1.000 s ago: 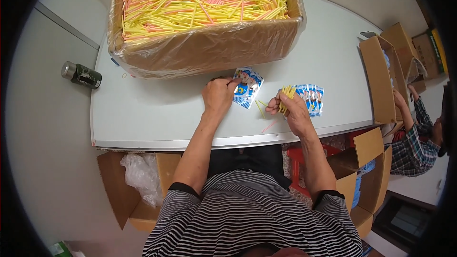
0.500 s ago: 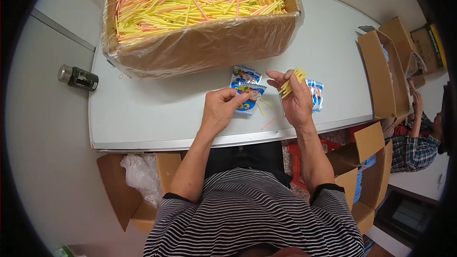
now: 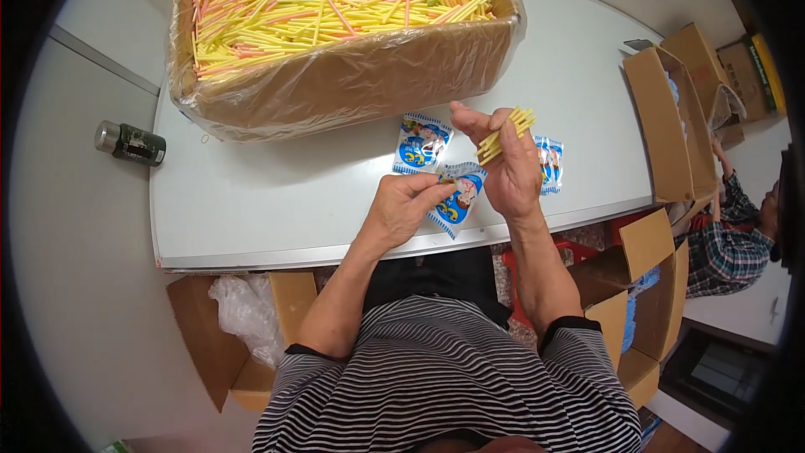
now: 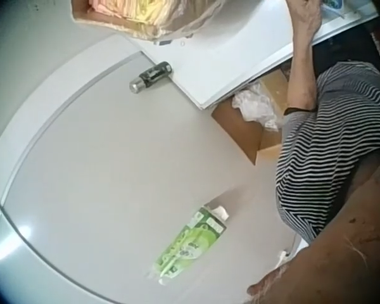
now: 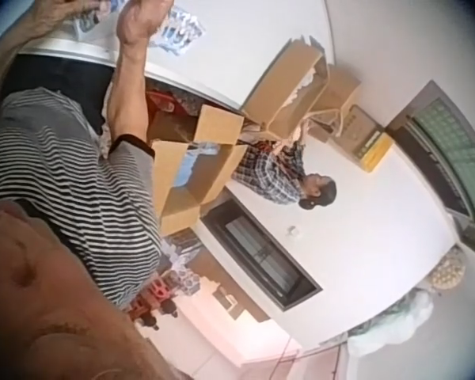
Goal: The recorder packages small colorful items into small blue bags and places them into a cardboard box.
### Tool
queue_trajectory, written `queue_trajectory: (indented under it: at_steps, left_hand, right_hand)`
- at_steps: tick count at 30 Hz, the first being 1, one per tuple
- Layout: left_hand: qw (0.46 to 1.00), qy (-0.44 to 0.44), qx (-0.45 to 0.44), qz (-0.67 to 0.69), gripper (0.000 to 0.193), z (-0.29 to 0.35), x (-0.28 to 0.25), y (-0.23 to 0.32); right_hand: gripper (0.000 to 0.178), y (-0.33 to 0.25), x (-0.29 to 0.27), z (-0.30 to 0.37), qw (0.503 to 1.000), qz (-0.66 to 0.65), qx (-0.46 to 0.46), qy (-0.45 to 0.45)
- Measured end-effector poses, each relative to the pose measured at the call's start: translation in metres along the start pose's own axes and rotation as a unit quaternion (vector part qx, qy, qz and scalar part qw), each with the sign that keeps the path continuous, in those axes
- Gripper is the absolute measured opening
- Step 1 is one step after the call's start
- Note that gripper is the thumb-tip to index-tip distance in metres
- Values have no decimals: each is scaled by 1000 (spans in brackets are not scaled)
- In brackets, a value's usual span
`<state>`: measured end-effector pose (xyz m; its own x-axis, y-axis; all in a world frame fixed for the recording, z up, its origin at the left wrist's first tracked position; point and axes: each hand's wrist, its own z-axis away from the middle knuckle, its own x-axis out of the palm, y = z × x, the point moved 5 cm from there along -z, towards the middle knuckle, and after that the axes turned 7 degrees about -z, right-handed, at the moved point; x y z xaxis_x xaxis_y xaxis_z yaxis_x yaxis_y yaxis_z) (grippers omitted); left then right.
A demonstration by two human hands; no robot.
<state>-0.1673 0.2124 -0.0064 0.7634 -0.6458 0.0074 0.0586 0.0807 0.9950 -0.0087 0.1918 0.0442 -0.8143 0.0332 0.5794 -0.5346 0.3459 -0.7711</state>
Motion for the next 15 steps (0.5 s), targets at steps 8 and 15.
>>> queue_trajectory:
  at_steps: [8, 15]
  left_hand:
    - [996, -47, -31, -64, 18, -3, 2, -2]
    - [1000, -4, -13, -8, 18, -2, 4, -5]
  right_hand:
    - [24, 3, 11, 9, 997, 38, 34, -60]
    - [25, 13, -1, 15, 988, 95, 84, -84]
